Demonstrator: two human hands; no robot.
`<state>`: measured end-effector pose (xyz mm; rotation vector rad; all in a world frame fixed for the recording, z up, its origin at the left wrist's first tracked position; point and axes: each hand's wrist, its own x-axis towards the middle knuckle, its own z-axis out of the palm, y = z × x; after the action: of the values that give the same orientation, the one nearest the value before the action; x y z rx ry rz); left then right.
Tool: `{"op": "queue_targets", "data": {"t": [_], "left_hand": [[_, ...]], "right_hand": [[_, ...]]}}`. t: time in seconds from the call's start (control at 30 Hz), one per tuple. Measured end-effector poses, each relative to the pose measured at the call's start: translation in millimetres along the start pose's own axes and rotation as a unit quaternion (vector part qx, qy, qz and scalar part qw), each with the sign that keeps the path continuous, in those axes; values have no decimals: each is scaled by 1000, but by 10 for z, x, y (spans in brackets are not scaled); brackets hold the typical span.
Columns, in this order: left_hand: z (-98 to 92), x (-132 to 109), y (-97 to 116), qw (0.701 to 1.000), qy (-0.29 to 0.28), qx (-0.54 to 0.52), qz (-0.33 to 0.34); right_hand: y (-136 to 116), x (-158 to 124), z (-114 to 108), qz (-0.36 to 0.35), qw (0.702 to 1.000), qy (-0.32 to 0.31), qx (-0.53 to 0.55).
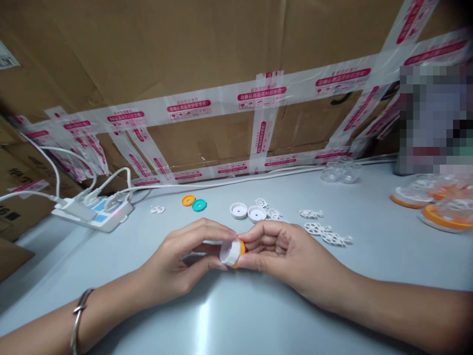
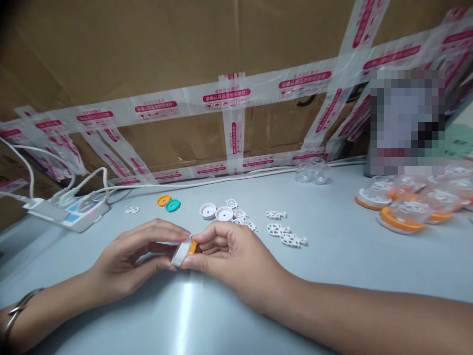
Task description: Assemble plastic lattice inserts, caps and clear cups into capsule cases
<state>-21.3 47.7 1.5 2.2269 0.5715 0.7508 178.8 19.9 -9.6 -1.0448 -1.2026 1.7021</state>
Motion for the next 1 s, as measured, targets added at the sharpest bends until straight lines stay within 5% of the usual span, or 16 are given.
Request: {"op": "queue_targets", "data": {"t": [1.0], "left_hand": [[68, -1, 144, 997, 17, 76, 4]], "right_hand": [[-3, -81, 44, -29, 999, 9, -17]]}}
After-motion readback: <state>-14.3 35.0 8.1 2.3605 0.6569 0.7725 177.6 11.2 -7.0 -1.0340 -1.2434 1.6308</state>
